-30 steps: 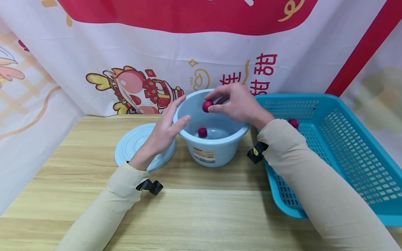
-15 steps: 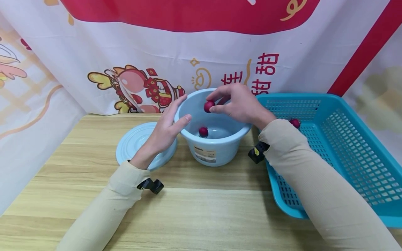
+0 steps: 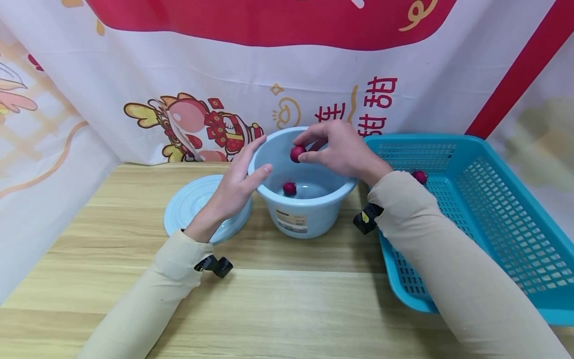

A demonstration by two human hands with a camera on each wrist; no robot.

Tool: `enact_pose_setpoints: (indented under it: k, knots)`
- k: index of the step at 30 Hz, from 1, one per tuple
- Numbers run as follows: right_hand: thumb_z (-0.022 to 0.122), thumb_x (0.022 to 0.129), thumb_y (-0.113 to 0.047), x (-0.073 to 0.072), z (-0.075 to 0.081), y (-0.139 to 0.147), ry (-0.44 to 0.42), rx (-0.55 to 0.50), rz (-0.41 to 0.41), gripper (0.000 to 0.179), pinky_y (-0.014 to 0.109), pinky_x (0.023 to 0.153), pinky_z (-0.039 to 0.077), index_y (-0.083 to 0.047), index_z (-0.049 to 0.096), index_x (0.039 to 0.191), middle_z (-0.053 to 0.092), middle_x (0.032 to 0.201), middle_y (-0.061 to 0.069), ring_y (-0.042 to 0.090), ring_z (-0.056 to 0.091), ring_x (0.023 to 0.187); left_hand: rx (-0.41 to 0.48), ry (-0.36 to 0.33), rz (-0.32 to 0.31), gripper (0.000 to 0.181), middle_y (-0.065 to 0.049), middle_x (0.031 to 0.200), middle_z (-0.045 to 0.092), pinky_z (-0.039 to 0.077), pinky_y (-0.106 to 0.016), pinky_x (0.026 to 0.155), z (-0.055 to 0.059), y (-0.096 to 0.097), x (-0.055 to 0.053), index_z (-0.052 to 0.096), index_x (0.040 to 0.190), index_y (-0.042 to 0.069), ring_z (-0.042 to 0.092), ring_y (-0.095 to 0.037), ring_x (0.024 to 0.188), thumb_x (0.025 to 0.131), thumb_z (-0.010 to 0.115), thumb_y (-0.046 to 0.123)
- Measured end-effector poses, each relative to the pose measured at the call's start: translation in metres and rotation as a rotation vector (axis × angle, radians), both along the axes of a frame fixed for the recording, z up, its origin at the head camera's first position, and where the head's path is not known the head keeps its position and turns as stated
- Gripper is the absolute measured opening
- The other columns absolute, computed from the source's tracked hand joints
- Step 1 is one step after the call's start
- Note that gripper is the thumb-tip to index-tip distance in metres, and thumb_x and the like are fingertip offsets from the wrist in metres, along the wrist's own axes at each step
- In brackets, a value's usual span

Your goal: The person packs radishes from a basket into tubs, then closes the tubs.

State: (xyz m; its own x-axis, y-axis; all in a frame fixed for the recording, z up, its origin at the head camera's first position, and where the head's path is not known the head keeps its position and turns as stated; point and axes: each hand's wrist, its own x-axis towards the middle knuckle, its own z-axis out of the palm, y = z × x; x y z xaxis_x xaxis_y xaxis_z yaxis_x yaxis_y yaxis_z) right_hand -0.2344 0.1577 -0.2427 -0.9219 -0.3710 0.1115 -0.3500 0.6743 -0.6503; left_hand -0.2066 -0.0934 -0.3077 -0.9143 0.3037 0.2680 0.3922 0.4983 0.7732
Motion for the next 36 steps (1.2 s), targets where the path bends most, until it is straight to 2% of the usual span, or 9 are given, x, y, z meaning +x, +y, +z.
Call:
enact_pose_setpoints:
  k: [36]
  knots:
    - [0.085, 0.09, -0.02, -0.001, -0.0021, 0.0015, 0.004, 0.016, 0.012, 0.041, 0.052, 0.095, 0.058, -0.018, 0.076, 0.131, 0.077, 0.125, 0.011, 0.031, 0.067, 0.112, 0.003, 0.004, 0.007, 0.077, 0.0, 0.174, 0.03, 0.039, -0.063, 0.121, -0.0012, 0.0022, 0.0009, 0.026, 0.169, 0.025, 0.032, -0.027, 0.155, 0.101, 0.051, 0.053]
